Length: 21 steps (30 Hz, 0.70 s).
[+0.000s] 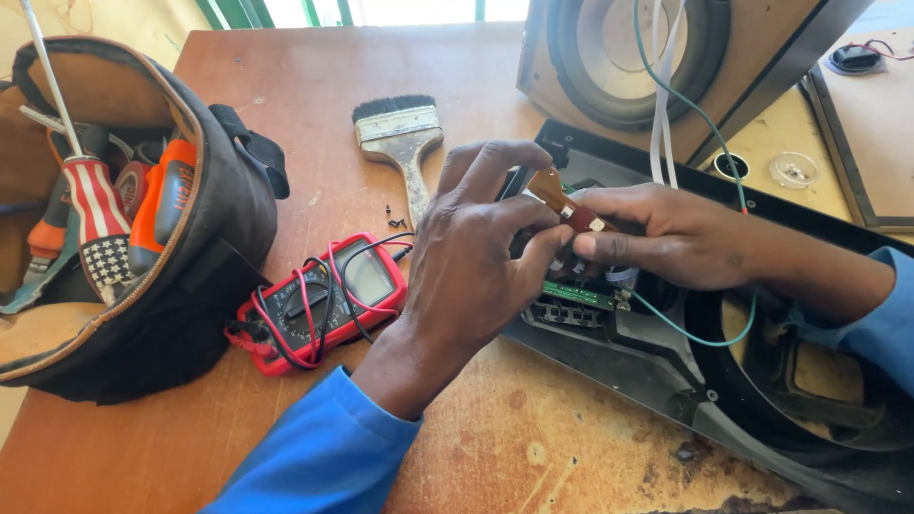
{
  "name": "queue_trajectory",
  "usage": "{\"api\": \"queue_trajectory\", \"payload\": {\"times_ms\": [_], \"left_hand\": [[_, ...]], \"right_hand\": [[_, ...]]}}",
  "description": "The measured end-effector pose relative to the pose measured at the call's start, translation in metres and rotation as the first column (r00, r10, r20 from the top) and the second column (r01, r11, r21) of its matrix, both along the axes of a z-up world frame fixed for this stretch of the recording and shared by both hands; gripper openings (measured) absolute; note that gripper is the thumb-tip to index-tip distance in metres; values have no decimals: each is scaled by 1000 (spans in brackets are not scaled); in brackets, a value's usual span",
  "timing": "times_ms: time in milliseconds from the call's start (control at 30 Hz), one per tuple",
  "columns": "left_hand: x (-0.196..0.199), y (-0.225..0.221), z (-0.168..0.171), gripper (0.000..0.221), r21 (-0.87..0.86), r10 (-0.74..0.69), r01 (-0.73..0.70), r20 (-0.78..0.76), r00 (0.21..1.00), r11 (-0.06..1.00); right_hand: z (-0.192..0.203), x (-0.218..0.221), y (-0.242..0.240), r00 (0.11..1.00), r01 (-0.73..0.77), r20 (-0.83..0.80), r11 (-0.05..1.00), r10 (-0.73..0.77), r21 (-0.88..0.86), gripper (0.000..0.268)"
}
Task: Repairing a circuit board by soldering components and reconnecting internal wiring and ribbon cables.
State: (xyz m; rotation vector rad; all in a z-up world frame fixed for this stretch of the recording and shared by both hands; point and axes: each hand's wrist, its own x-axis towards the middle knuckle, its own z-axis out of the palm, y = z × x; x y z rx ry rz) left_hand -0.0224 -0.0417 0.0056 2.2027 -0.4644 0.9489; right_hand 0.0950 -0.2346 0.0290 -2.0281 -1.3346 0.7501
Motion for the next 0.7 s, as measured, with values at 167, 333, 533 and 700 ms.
{"api": "queue_trajectory", "payload": {"times_ms": [167,333,533,700], "left_hand": [[-6,-4,4,12,79,86,-96,115,990,992],[-7,-3,2,13,63,19,-29,153,988,998],[-1,-1,1,11,-22,-146,148,75,986,989],[-1,6,9,4,-22,-216,216,18,976,976]], "right_hand": [[-14,-7,-3,937,-3,348,996,-30,95,51],[-23,-19,-6,825,-30,563,989,-59,147,58],[-8,-21,-5,954,83,286,996,-85,18,43],[3,-14,-6,990,127,54,992,-128,13,55]]}}
